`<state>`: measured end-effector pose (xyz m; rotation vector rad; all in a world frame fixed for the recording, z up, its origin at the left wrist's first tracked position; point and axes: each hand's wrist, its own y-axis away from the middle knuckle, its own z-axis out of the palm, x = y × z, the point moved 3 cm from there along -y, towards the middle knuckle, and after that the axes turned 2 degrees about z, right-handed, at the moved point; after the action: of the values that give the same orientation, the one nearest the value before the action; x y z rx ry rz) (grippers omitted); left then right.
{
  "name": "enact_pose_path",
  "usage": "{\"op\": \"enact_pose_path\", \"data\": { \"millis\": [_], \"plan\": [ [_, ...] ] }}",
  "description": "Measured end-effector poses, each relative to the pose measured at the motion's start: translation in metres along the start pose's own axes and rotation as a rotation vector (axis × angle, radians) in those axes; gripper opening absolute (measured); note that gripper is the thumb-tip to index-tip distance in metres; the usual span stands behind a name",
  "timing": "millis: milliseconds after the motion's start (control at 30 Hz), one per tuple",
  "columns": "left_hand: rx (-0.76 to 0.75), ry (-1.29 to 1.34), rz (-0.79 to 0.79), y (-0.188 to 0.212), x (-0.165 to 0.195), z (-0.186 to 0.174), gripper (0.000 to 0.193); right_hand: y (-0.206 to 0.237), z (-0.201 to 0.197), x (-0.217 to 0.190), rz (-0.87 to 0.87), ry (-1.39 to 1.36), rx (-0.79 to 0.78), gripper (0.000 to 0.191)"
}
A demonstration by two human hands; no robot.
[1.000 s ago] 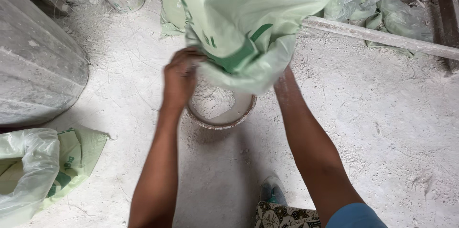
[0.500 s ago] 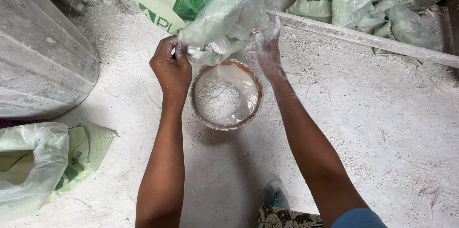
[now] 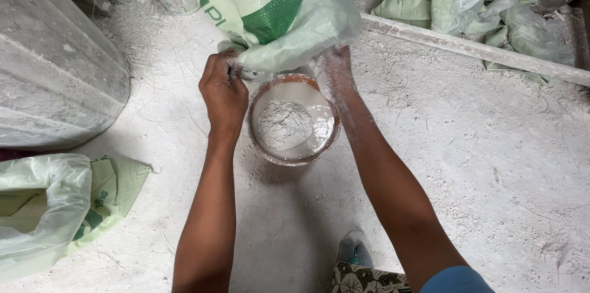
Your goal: The person carries a terracotta bowl to an outdoor area, pours water from a pink plastic cup into the bowl, stirs the water with a small stick, then carries the bowl to a storage area and scoops gypsum casting powder by hand from a plastic-lined sack into the bowl of water.
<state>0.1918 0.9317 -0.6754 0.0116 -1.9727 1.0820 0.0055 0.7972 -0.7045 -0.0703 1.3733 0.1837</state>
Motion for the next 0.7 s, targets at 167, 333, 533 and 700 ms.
{"op": "enact_pose_path", "data": {
  "millis": [167,333,533,700],
  "plan": [
    [0.055,-0.047,0.057,-0.007,-0.011,-0.008,0.023,-0.009,-0.032,0.0,0.024,0.01,-0.017,0.036],
    [0.054,-0.024,0.051,-0.007,-0.008,-0.001,0.024,-0.014,-0.039,0.01,-0.07,0.414,-0.017,0.039],
    [-0.175,0.16,-0.064,-0.002,0.001,0.016,0.019,-0.001,-0.007,0.028,-0.111,0.779,-0.412,0.041],
    [-0.353,0.237,-0.044,-0.005,0.001,0.011,0.024,0.002,-0.007,0.036,-0.061,0.824,-0.351,0.044]
  ]
}}
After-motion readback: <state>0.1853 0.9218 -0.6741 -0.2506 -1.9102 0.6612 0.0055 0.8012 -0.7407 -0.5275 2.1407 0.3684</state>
